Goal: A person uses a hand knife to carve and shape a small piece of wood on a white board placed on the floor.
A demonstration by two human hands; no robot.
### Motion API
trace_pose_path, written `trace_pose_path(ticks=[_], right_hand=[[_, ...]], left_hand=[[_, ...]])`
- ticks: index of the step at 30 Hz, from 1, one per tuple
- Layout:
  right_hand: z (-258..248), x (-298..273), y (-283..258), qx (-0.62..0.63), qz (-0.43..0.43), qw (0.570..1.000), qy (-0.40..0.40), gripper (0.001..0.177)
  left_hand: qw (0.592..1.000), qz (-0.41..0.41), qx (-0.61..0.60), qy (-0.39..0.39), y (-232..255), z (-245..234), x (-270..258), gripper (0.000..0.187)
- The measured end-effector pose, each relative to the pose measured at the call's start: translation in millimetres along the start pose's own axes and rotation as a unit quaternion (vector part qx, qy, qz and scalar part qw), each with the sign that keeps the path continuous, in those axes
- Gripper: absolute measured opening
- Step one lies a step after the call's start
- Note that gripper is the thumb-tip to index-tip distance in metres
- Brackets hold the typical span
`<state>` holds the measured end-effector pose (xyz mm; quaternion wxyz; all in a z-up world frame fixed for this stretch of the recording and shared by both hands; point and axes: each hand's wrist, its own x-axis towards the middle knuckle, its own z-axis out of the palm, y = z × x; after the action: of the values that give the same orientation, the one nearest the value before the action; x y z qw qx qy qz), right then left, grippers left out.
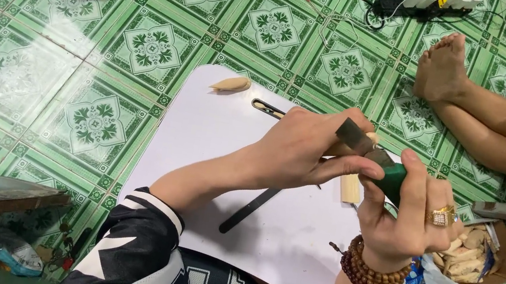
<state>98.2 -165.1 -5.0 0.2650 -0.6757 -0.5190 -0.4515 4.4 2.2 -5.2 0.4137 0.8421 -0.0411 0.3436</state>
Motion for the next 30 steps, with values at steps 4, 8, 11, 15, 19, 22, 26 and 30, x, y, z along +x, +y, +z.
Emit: trace_pose_path(ticks=[4, 8, 11, 15, 19, 22, 26, 30], right_hand=[[-2, 1, 9, -0.021, 0.043, 0.999, 0.023, 0.064], [-7, -6, 14, 0.046, 0.099, 0.994, 0.002, 0.065], [-10, -5, 15, 0.079, 0.109, 0.991, -0.019, 0.066], [-19, -1, 14, 0.127, 0.078, 0.987, -0.054, 0.064], [-18, 4, 19, 0.116, 0.046, 0.988, -0.093, 0.062], [-17, 6, 20, 0.111, 0.017, 0.989, -0.1, 0.059], [-18, 5, 19, 0.098, 0.004, 0.991, -0.096, 0.058], [-19, 6, 16, 0.064, 0.006, 0.994, -0.088, 0.062]], left_hand=[[0.998, 0.047, 0.024, 0.022, 16, -6, 1, 0.036], [1.0, 0.007, -0.017, 0.004, 22, -11, 2, 0.027], [0.997, -0.002, -0.074, -0.033, 17, -12, 3, 0.022], [0.984, -0.004, -0.162, -0.079, 15, -19, 4, 0.022], [0.974, 0.013, -0.206, -0.099, 16, -25, 7, 0.018], [0.978, 0.003, -0.182, -0.101, 14, -26, 5, 0.038], [0.99, 0.056, -0.09, -0.091, 6, -17, 3, 0.041], [0.99, 0.094, 0.019, -0.105, -3, -7, 2, 0.041]])
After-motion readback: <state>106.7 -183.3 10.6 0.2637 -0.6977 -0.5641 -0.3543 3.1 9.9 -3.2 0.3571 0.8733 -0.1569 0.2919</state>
